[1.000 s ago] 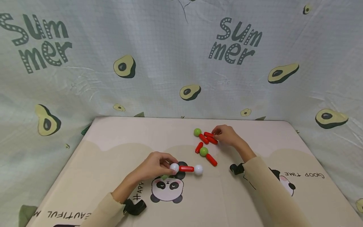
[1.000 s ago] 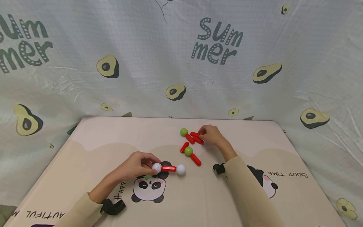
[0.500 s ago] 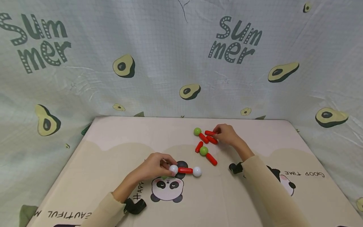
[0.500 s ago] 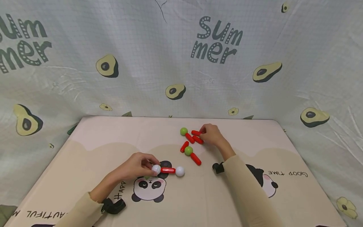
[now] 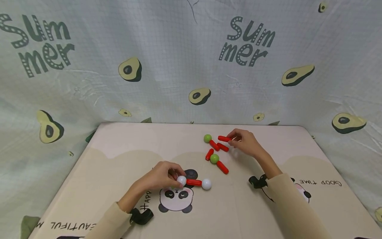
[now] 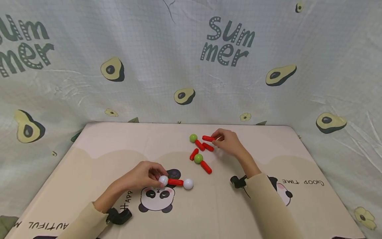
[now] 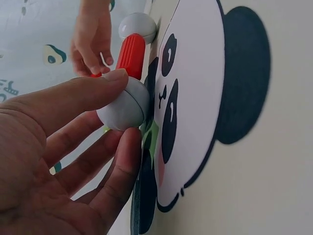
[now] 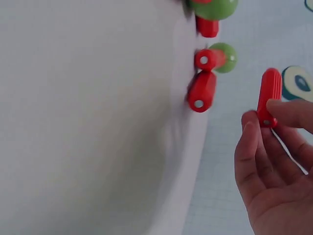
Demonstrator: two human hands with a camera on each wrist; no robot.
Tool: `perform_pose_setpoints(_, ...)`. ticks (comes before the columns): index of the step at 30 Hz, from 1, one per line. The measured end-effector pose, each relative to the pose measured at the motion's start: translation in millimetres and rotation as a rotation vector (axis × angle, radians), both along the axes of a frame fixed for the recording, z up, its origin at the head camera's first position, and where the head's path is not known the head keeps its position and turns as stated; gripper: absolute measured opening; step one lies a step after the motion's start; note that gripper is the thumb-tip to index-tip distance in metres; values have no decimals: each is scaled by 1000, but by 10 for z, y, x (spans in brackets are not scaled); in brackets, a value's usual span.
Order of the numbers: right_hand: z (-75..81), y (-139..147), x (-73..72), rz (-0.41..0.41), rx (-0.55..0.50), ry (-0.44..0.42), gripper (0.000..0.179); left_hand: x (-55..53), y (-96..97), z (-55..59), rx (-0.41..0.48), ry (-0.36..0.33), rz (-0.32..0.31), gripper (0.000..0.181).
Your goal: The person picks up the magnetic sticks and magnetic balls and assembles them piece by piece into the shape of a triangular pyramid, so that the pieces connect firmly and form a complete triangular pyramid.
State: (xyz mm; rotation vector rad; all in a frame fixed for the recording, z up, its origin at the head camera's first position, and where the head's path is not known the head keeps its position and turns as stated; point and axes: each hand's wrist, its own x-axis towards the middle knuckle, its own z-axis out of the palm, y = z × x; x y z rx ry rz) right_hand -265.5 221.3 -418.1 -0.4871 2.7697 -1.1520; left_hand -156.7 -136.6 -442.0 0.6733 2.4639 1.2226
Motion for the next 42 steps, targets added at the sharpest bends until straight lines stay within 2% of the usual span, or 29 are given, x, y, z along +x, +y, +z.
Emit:
perform_pose_setpoints(7,64,-67,328,145,-114,-89,27,5,-41,-7,0,-21,-20,27)
perform_pose_setpoints(10,83,-111,469,194,-106,-104,25,-1,-47,-6,10,-22,-36,26)
perform_pose_setpoints(14,86,-175,585,254,-62,-80,25,-19,-57,2,14,-11,-44,25)
perform_pose_setpoints(20,6,-241,655,330,-13,-38,23,-23,-61,-4,2,-15,-51,25)
perform_pose_setpoints(27,-92,-317,670,437,73,19,21,-26,-61,18,10,-6,-67,26)
perform_pose_setpoints(33,-110,-329,700,464,76,23,22,-30,-61,26,7,-8,-71,26)
perform_pose_setpoints(42,-130,-406,736,455,125,44,25,-25,-67,31,15,-17,-73,27)
